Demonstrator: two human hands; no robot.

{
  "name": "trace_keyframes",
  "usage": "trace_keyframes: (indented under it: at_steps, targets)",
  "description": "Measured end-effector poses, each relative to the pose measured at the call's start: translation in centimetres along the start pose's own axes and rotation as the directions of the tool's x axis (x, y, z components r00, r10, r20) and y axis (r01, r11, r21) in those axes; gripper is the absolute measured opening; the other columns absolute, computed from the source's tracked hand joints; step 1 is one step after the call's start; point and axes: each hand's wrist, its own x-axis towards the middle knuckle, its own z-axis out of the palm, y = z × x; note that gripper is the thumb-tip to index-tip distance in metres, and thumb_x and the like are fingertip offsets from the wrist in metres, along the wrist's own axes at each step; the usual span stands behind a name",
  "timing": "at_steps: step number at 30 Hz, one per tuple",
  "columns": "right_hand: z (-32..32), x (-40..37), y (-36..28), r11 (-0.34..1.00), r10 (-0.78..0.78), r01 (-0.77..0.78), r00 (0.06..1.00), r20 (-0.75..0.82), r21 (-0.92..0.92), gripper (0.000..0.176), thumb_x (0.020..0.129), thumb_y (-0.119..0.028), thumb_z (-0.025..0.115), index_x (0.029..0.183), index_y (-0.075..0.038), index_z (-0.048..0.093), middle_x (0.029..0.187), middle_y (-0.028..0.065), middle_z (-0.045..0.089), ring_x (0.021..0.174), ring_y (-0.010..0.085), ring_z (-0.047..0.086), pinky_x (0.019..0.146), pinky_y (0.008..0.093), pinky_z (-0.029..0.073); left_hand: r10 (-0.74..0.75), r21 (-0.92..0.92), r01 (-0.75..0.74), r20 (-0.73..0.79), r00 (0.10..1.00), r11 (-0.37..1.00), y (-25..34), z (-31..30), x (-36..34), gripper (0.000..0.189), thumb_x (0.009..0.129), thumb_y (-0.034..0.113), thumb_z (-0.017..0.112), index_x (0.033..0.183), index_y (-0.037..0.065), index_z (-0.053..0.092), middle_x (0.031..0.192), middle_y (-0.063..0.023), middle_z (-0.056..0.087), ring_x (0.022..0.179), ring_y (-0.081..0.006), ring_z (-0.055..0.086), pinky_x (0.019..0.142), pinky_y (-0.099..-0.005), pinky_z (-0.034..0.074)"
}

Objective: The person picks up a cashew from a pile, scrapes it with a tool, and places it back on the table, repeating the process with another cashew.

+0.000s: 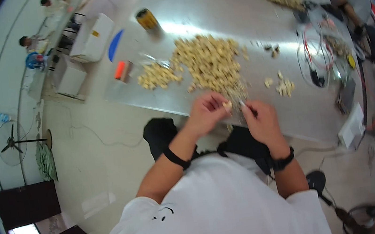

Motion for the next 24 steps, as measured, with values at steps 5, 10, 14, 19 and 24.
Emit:
trace_keyframes:
  at_steps: [5, 10, 14, 19, 24]
  targets:
    - [0.2, 0.2, -0.4, 0.997, 0.07, -0.069, 0.997, -0.033, 0.015, 0.016, 0.093, -0.014, 0.067, 0.097, 0.001, 0.071, 0.065, 0.0081, 0.062, 0.058, 0.0117, 0.055, 0.055, 0.0307, 0.045, -0.006, -0.157, 0.01, 0.027, 1.0, 0.987, -0.2, 0.4, -0.1, 0.01, 0.09, 0.002, 0.073, 0.097, 0.004, 0.067, 0.082, -0.0004, 0.069, 0.074, -0.0066, 0.065, 0.068, -0.0211, 0.053]
    - [0.0, -0.1, -1.0, 0.997, 0.065, -0.067, 0.997, -0.037, -0.049, 0.018, 0.092, -0.016, 0.068, 0.1, 0.0, 0.071, 0.068, 0.0121, 0.066, 0.058, 0.0173, 0.06, 0.056, 0.0331, 0.047, 0.006, -0.142, -0.001, 0.037, 0.999, 0.99, -0.1, 0.3, -0.2, 0.005, 0.093, 0.002, 0.069, 0.098, 0.003, 0.067, 0.086, -0.0027, 0.07, 0.077, -0.0087, 0.067, 0.071, -0.0228, 0.055]
    - [0.1, -0.5, -0.3, 0.995, 0.001, -0.007, 0.998, -0.06, -0.104, 0.018, 0.091, -0.017, 0.067, 0.1, -0.002, 0.071, 0.077, 0.0187, 0.068, 0.067, 0.035, 0.067, 0.062, 0.0432, 0.051, -0.016, -0.242, 0.015, 0.0, 1.0, 0.97, -0.2, 0.7, -0.5, 0.012, 0.094, 0.0, 0.068, 0.105, 0.002, 0.069, 0.09, -0.0036, 0.07, 0.083, -0.0109, 0.068, 0.074, -0.0249, 0.057]
    - [-0.2, -0.8, -1.4, 0.973, -0.029, 0.019, 0.999, -0.04, -0.229, 0.017, 0.09, -0.017, 0.066, 0.1, -0.003, 0.069, 0.082, 0.0208, 0.068, 0.077, 0.043, 0.066, 0.068, 0.0506, 0.052, 0.015, -0.112, -0.011, 0.038, 0.999, 0.994, -0.3, 1.0, -0.4, 0.014, 0.092, -0.002, 0.069, 0.105, 0.002, 0.071, 0.094, -0.0031, 0.069, 0.082, -0.0096, 0.067, 0.072, -0.0235, 0.056]
    - [0.0, -1.0, -1.8, 0.971, -0.034, 0.025, 0.999, -0.031, -0.237, 0.017, 0.09, -0.018, 0.065, 0.1, -0.004, 0.069, 0.084, 0.0211, 0.068, 0.079, 0.0432, 0.066, 0.069, 0.0516, 0.051, 0.082, -0.023, -0.082, -0.014, 0.997, 0.996, 0.1, 1.3, -0.3, 0.014, 0.091, -0.001, 0.071, 0.104, 0.003, 0.071, 0.087, 0.0004, 0.066, 0.075, -0.0068, 0.061, 0.068, -0.0217, 0.052]
